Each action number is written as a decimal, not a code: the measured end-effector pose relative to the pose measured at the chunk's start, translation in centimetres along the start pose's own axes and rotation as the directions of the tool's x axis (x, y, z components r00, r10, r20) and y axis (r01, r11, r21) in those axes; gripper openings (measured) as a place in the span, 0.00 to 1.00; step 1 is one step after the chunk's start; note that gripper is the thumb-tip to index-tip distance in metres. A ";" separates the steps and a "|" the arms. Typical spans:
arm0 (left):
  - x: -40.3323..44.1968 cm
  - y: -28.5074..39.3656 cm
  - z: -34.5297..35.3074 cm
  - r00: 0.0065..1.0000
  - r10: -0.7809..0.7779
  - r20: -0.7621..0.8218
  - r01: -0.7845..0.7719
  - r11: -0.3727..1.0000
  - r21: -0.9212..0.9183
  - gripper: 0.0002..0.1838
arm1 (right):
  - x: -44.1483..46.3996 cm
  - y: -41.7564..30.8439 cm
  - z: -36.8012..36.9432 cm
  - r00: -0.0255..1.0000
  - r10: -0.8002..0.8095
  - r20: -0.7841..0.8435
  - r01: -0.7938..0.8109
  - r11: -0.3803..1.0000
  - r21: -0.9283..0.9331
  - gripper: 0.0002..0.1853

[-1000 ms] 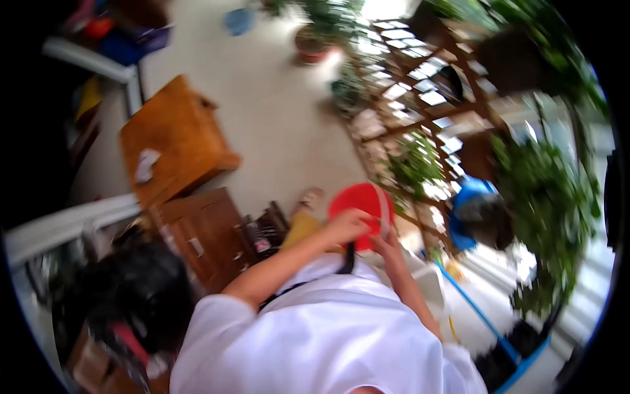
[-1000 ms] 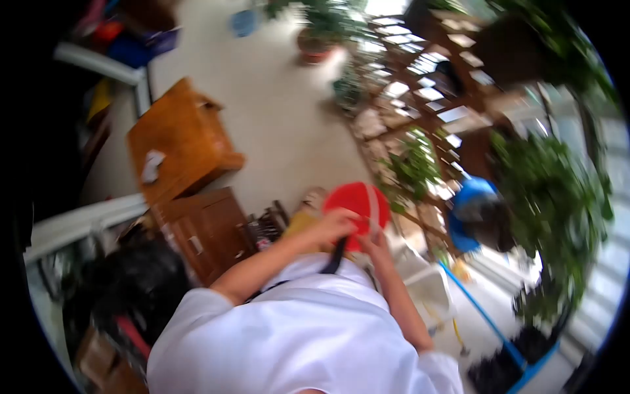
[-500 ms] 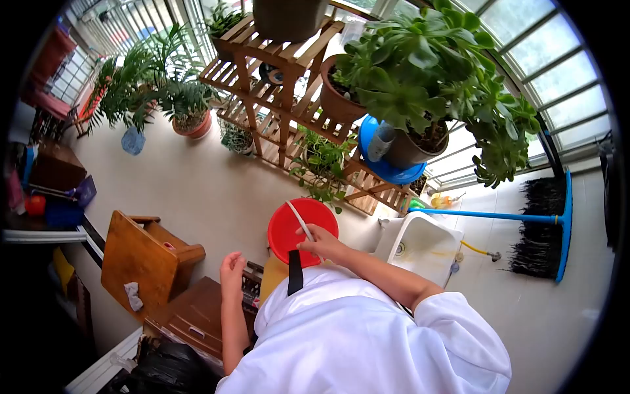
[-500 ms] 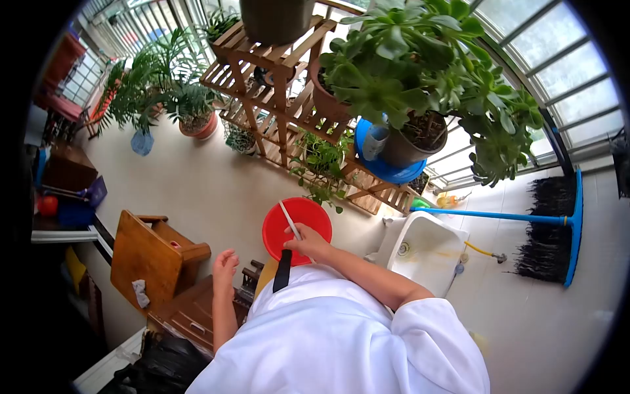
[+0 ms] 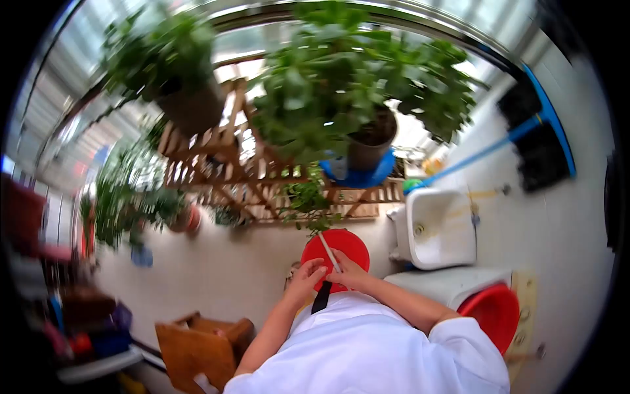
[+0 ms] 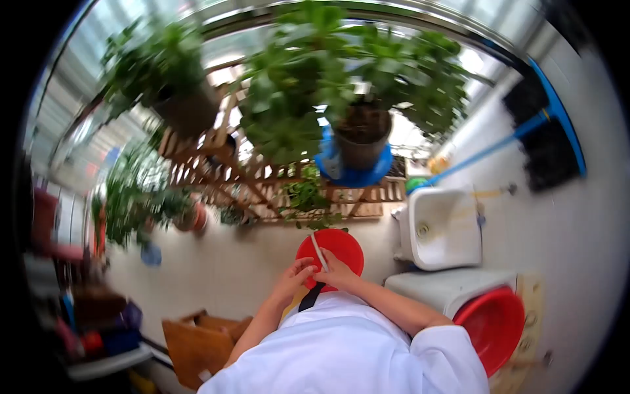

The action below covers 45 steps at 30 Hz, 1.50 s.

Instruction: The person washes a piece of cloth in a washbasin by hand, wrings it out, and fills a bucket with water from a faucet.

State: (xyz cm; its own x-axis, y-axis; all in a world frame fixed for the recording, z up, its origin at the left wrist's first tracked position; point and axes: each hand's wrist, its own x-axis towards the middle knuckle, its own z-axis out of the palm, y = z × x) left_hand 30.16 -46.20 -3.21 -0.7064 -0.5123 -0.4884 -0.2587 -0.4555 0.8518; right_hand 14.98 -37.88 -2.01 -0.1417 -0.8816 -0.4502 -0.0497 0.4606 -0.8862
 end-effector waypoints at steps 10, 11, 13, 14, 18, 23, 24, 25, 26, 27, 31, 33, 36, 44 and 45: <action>5.6 3.2 -0.3 0.683 -0.411 0.604 0.511 0.860 0.007 0.16 | -1.0 1.2 5.6 0.863 0.162 -0.479 -0.126 0.986 0.106 0.53; 5.2 4.1 0.0 0.669 -0.427 0.608 0.521 0.853 0.026 0.16 | -1.2 0.8 6.4 0.841 0.192 -0.506 -0.122 0.978 0.168 0.53; 5.1 3.9 1.1 0.626 -0.517 0.583 0.586 0.806 0.084 0.14 | -2.6 0.0 7.6 0.780 0.188 -0.597 -0.069 0.974 0.217 0.52; 4.8 4.1 1.9 0.620 -0.564 0.546 0.602 0.788 0.129 0.13 | -3.3 -0.5 8.0 0.761 0.222 -0.609 -0.070 0.962 0.264 0.52; 5.4 2.6 2.6 0.512 -0.683 0.521 0.582 0.722 0.374 0.14 | -3.9 0.8 10.0 0.678 0.251 -0.691 0.004 0.939 0.344 0.52; 4.5 1.8 3.6 0.465 -0.786 0.407 0.522 0.614 0.592 0.16 | -4.3 2.6 11.5 0.727 0.297 -0.619 -0.066 0.928 0.367 0.54; 4.4 1.5 3.6 0.449 -0.799 0.401 0.509 0.597 0.621 0.17 | -4.5 3.1 12.0 0.721 0.299 -0.625 -0.039 0.918 0.394 0.54; 4.5 0.9 3.5 0.459 -0.803 0.380 0.478 0.584 0.656 0.17 | -4.7 3.8 12.5 0.721 0.279 -0.634 0.026 0.904 0.427 0.53; 3.9 1.0 3.9 0.456 -0.814 0.361 0.470 0.564 0.679 0.17 | -4.5 4.5 13.1 0.719 0.260 -0.644 0.089 0.885 0.457 0.53; 2.8 1.3 4.6 0.461 -0.811 0.360 0.446 0.563 0.696 0.17 | -3.7 5.3 14.0 0.621 0.219 -0.753 0.181 0.894 0.409 0.52; 4.5 0.0 3.7 0.421 -0.813 0.402 0.374 0.559 0.740 0.17 | -4.5 5.3 15.4 0.554 0.282 -0.783 0.281 0.822 0.495 0.51; 4.7 -0.4 4.2 0.402 -0.814 0.420 0.335 0.558 0.760 0.17 | -3.9 5.7 16.2 0.429 0.287 -0.856 0.312 0.842 0.439 0.45; 5.1 0.2 4.6 0.326 -0.851 0.411 0.285 0.503 0.816 0.14 | -3.7 6.3 17.7 0.297 0.306 -0.904 0.331 0.855 0.398 0.38; 5.9 0.4 3.5 0.409 -0.855 0.320 0.290 0.454 0.842 0.09 | -4.2 6.0 26.9 -0.099 0.620 -0.778 0.373 0.748 0.549 0.19; 6.3 0.1 3.4 0.367 -0.866 0.339 0.291 0.453 0.843 0.08 | -2.8 7.2 29.1 -0.154 0.606 -0.780 0.310 0.780 0.544 0.18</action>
State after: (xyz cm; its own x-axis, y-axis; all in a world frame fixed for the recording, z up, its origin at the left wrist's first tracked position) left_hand 23.47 -47.02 -5.55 -0.2582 0.4536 -0.8530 -0.8777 0.2588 0.4033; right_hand 43.78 -35.06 -10.28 -0.7797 0.4957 -0.3825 0.4553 0.0295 -0.8899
